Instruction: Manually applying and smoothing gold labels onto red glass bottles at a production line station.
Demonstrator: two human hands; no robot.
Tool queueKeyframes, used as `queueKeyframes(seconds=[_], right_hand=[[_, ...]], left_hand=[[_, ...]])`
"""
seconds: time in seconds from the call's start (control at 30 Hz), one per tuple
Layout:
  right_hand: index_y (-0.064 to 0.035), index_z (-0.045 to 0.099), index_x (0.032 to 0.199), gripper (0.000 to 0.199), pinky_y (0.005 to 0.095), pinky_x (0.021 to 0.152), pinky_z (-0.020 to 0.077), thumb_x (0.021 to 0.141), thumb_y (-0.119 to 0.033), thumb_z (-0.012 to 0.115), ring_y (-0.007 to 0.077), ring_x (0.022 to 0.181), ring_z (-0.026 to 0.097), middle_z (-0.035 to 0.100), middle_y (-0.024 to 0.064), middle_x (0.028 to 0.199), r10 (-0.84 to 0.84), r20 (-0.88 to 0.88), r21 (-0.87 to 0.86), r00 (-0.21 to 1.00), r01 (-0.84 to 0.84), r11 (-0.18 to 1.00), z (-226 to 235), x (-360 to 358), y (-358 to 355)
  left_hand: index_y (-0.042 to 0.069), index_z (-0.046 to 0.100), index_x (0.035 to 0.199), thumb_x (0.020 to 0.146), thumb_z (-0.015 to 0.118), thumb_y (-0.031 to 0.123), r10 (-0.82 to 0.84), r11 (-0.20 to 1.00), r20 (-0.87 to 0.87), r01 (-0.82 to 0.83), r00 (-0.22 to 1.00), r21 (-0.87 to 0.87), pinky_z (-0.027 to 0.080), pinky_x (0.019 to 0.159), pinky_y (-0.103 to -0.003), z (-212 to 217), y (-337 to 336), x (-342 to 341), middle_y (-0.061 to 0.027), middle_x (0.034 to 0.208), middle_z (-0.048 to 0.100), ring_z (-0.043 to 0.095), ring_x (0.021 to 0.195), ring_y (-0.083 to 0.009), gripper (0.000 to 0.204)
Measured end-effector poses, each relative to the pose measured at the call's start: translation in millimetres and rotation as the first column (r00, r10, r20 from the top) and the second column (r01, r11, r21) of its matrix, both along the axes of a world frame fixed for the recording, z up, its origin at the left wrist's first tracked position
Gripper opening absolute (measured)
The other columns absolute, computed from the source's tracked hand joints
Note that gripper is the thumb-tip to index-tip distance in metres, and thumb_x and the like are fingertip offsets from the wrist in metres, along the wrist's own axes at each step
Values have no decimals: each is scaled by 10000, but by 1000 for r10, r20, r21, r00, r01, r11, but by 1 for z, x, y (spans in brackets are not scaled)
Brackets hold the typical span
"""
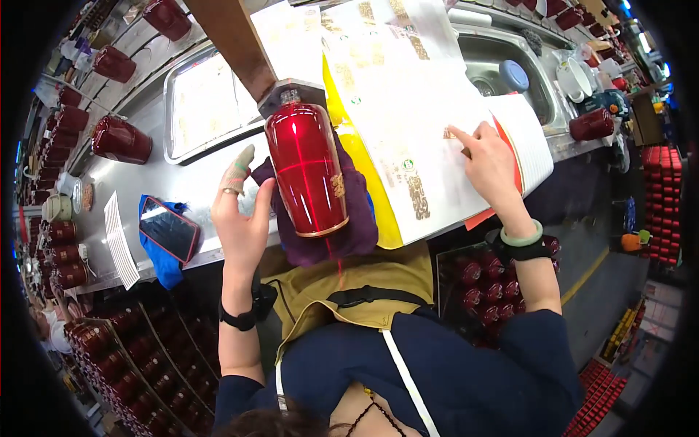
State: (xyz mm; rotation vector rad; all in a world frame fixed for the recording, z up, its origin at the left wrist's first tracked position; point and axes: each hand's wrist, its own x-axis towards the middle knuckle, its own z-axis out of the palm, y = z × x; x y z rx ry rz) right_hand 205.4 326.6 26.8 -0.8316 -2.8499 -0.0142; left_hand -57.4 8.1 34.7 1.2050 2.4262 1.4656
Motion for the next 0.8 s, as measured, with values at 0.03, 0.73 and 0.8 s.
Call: queueKeyframes(seconds=[0.03,0.73,0.8], right_hand=[[-220,765,1210,379,404,727,538,859,-96,694,259,899,642,580,93,917,0,48,26,999,-1,1000,-7,-3,6],[19,724,954,278,346,684,521,934,-257,725,185,691,658,713,138,794,-154,-369,-240,916,66,968,38,-82,99],[21,705,937,185,306,645,483,955,-163,714,160,650,602,691,100,762,-59,-443,-361,895,-118,925,64,-88,31]], left_hand=[[-47,589,1426,968,670,-8,21,1000,17,-21,1000,0,486,1104,-404,-1,-3,2,-179,1385,663,630,1289,-257,467],[-49,483,1519,717,941,81,-40,989,196,11,980,145,480,1121,-378,-23,0,59,-195,1483,590,613,1325,-272,933],[-46,508,1503,711,950,90,-27,985,199,-8,980,173,502,1095,-371,-22,1,62,-192,1461,606,630,1299,-272,917]])
